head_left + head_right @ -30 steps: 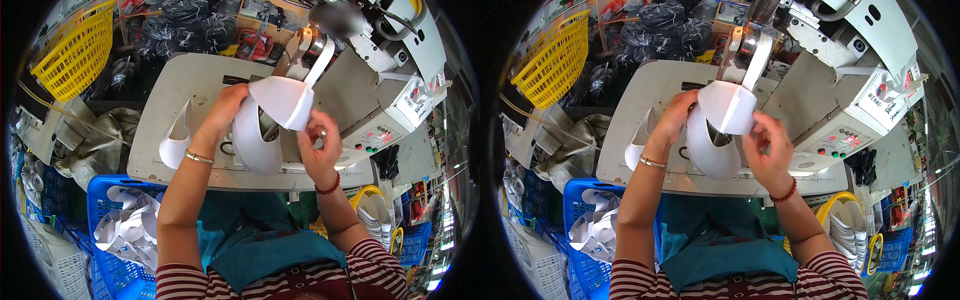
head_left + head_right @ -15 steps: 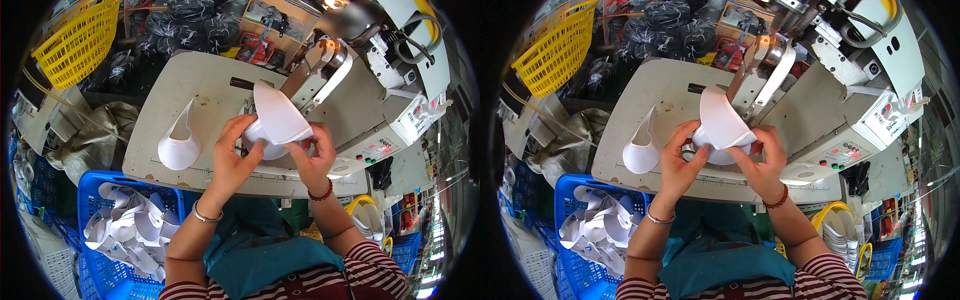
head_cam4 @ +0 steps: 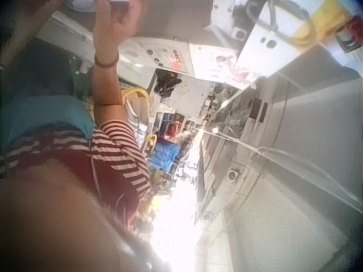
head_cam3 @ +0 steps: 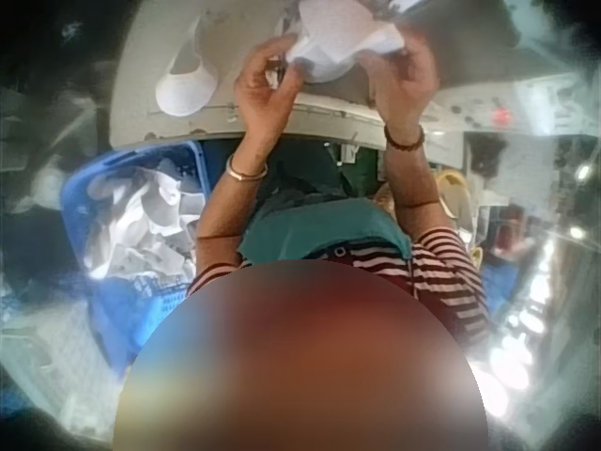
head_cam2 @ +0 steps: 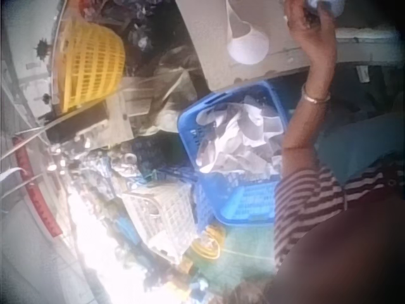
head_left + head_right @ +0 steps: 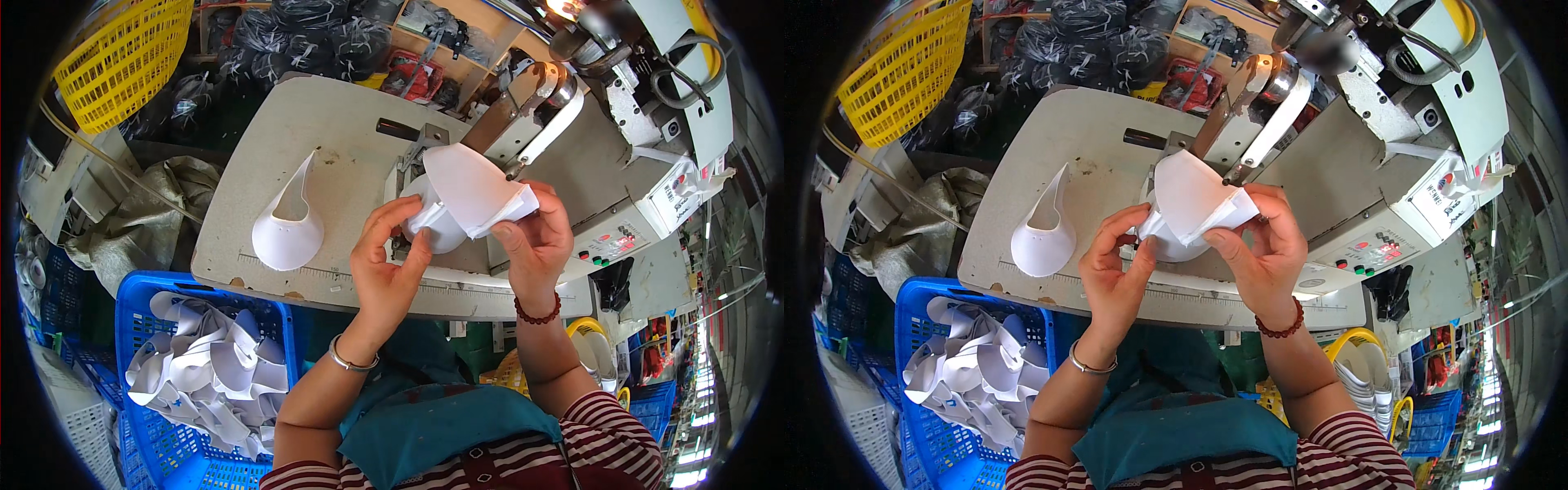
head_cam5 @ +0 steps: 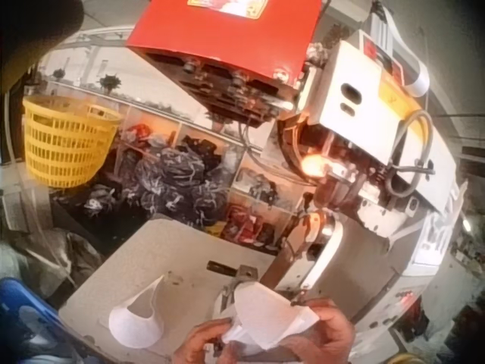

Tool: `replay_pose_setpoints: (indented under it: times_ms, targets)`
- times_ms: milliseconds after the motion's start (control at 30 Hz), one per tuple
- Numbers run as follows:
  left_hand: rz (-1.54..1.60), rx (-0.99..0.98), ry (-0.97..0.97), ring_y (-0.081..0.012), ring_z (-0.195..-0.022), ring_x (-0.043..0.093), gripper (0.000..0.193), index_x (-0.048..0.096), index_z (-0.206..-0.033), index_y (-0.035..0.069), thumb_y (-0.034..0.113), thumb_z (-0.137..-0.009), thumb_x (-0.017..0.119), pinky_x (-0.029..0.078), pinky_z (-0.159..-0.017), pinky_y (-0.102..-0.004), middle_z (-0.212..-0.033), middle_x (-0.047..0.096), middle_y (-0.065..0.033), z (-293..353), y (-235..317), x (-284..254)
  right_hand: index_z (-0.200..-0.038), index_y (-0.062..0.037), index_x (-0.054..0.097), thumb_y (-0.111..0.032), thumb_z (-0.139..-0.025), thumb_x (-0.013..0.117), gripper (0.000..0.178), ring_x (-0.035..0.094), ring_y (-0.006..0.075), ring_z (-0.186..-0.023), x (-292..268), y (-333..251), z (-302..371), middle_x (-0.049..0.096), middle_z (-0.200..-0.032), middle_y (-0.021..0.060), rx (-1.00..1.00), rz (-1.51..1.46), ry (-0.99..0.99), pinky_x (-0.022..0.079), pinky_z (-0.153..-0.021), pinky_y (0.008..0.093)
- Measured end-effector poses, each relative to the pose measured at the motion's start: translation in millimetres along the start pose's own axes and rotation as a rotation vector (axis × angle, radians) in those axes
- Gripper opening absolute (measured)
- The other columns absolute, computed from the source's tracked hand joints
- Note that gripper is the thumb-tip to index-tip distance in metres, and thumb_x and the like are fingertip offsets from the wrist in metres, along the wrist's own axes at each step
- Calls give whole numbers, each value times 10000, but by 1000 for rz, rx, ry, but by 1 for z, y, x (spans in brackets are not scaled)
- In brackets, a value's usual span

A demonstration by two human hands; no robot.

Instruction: The person bonds shoe components using a pressing machine, threads tape through the machine's feed mechanism by hand, and fits the shoe parts together.

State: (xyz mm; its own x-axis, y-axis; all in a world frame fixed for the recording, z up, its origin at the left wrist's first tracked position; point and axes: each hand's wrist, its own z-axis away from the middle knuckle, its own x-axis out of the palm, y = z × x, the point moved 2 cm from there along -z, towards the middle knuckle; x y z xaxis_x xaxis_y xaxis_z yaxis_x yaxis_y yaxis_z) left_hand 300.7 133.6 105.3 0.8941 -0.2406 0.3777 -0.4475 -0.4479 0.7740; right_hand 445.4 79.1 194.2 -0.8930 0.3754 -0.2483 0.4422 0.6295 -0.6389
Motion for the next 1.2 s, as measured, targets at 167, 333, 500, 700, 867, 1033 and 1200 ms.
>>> replay_pose_setpoints:
  times_ms: [167, 333, 500, 700, 867, 1033, 1200]
  targets:
    - [-16, 20, 37, -189, -972, 567, 267, 632, -1020, 28, 1, -756, 659, 433, -828, -291, -1095, 608, -120, 6, 0, 0, -1043, 18, 551, -17, -746, 728, 347, 536, 137, -906, -3, -1, -3, 503, -1083, 88, 55, -49, -18, 455, -794, 261]
    - [-23, 52, 26, -175, -990, 552, 266, 632, -1027, 8, -33, -764, 657, 416, -860, -286, -1125, 590, -131, 13, -2, 2, -1048, 14, 548, -25, -757, 722, 341, 531, 140, -937, -6, 3, 1, 516, -1058, 72, 65, -75, -28, 452, -832, 281]
    - [-22, 70, 29, -164, -986, 549, 210, 633, -963, 12, -48, -763, 650, 413, -869, -269, -1102, 587, -128, 15, -3, 0, -1048, 12, 547, -22, -763, 715, 333, 526, 136, -930, -10, 6, 5, 521, -1045, 67, 96, -59, -32, 444, -825, 277]
    - [39, 10, 37, -149, -956, 535, 187, 631, -964, 8, -38, -784, 635, 414, -842, -257, -1100, 579, -121, 15, -2, 0, -1049, 12, 548, -12, -766, 706, 325, 522, 133, -926, -13, 3, 6, 521, -1041, 66, 99, -27, -54, 439, -823, 273]
    - [4, 56, 25, -142, -932, 532, 216, 642, -1006, 15, -30, -796, 627, 422, -811, -248, -1087, 578, -115, 13, -1, -1, -1054, 9, 549, -9, -760, 710, 336, 525, 132, -921, -13, 2, 8, 520, -1044, 67, 123, -34, -34, 443, -813, 271]
    - [27, 64, 30, -140, -922, 531, 211, 653, -995, 20, -32, -793, 627, 426, -792, -240, -1077, 577, -111, 14, -2, -2, -1066, 15, 561, -19, -722, 745, 392, 516, 114, -822, -13, -6, 4, 524, -1068, 85, 22, 148, -14, 443, -717, 245]
    - [-54, 37, -18, -177, -860, 508, 258, 659, -1027, 67, 29, -772, 648, 423, -773, -277, -941, 533, -65, 4, 9, -2, -1039, 21, 579, -26, -695, 765, 394, 496, 108, -780, -11, -16, -8, 530, -1060, 93, -63, 298, -68, 430, -687, 232]
